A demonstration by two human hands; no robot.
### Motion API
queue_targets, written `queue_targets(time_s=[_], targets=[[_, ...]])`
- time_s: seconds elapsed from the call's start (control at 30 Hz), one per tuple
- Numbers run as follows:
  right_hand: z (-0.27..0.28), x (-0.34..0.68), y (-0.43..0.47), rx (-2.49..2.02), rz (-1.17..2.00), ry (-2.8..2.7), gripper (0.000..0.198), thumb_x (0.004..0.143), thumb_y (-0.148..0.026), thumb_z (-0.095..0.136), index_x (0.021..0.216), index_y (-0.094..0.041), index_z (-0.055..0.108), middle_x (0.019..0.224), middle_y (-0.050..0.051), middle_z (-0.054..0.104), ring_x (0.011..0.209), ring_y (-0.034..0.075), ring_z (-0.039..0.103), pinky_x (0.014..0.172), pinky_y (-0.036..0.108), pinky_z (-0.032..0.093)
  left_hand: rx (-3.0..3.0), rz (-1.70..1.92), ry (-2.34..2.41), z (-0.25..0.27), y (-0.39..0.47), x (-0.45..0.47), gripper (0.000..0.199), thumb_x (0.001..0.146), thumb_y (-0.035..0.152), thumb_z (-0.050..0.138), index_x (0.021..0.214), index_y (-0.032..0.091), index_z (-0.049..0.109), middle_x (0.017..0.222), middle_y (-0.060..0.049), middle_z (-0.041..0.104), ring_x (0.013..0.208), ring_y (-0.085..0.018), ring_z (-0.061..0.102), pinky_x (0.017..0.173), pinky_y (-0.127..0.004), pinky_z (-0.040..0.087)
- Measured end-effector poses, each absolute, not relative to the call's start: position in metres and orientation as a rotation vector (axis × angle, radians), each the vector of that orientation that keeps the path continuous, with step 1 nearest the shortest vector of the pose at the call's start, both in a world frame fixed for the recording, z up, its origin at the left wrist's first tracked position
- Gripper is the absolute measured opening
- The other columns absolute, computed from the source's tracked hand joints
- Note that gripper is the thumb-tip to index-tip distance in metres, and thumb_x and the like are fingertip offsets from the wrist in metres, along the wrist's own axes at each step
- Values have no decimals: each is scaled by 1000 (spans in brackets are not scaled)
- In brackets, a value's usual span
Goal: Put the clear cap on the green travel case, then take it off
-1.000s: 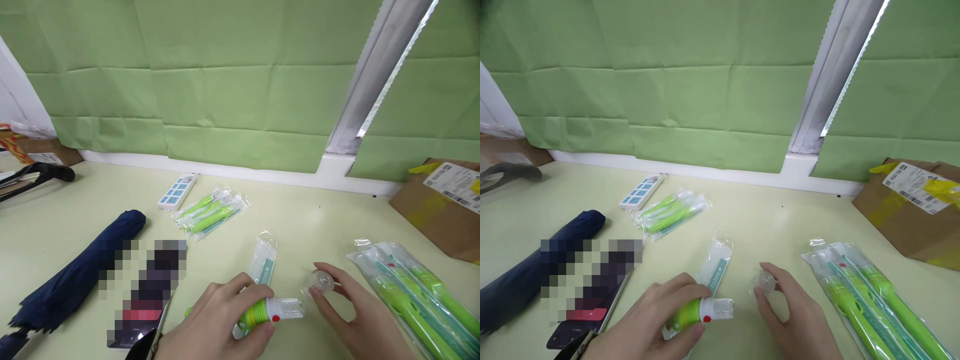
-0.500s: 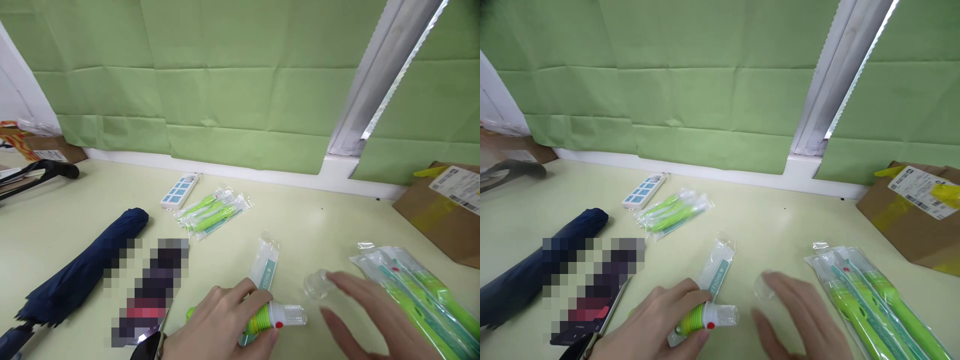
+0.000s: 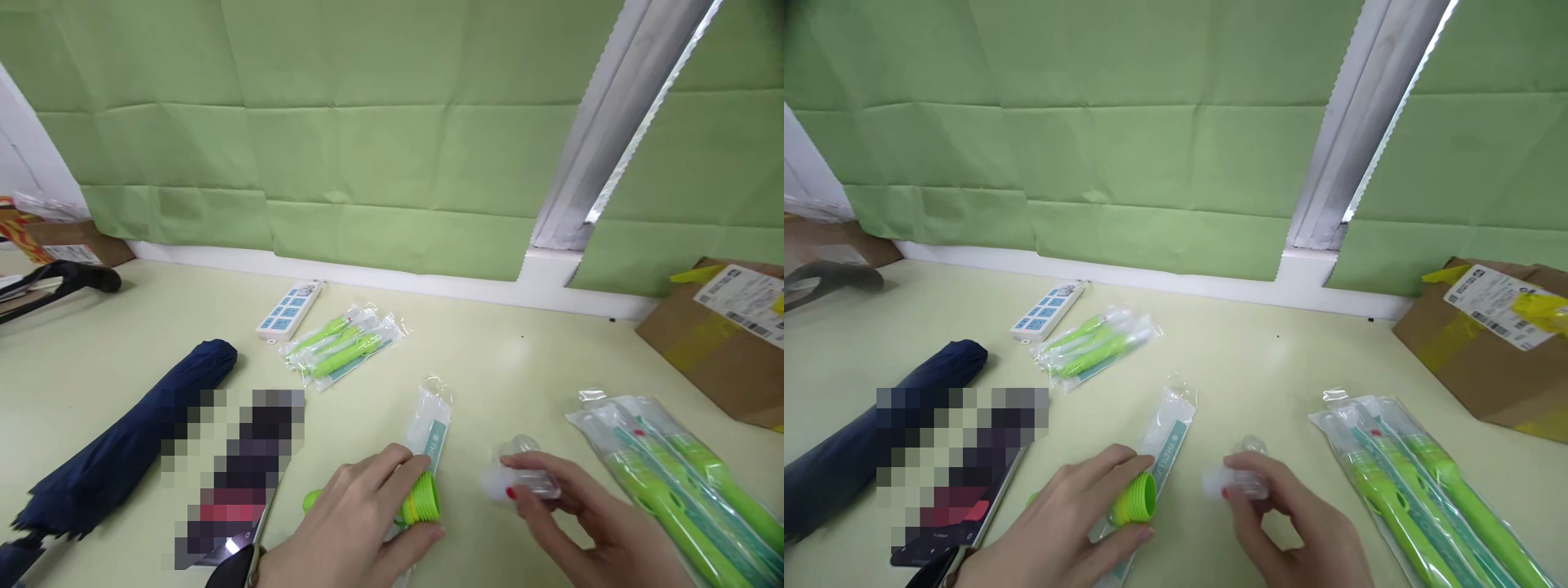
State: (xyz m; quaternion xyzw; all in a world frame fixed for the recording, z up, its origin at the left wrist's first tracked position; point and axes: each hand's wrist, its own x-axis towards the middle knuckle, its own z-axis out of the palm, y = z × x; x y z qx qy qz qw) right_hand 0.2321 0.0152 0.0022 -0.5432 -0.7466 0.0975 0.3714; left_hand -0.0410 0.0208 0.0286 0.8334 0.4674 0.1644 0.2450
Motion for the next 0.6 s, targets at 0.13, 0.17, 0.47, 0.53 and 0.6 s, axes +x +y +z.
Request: queue_targets(time_s=[0.13,0.17,0.47,0.53,0.6], targets=[[-16,223,19,-1387,46,-2130,23,95,-24,55,117,-26,59,74,-3,75,54,14,70,55,22,59,2253,489,1238,25,19,-41,55,91,29,64,144,27,47,138,-8,59,118,-30,62,98,-46,57],[-19,221,20,-1390,40,-2134,26,96,-23,53,121,-26,57,72,-4,73,52,14,69,54,23,58,2258,511,1223,24,18,-40,59,89,24,64,145,27,45,137,-7,60,119,-28,62,99,-44,57],[-8,222,21,-1390,-130,-2114,40,93,-30,57,132,-24,51,64,-6,57,46,14,60,47,25,54,2416,629,1031,23,21,-43,58,78,-4,55,134,12,51,97,-9,70,88,-22,68,82,-35,59],[0,223,13,-1360,-213,-2068,38,91,-32,62,127,-24,55,67,-3,60,44,13,59,49,25,55,2442,640,1037,24,20,-43,55,74,-6,55,126,12,56,93,-8,69,84,-22,67,77,-33,59],[5,220,3,-1308,-223,-1979,33,88,-28,67,120,-29,60,76,1,69,46,13,62,53,26,57,2462,669,1053,23,19,-43,52,72,-5,56,120,14,59,90,-7,69,82,-22,67,76,-32,57]])
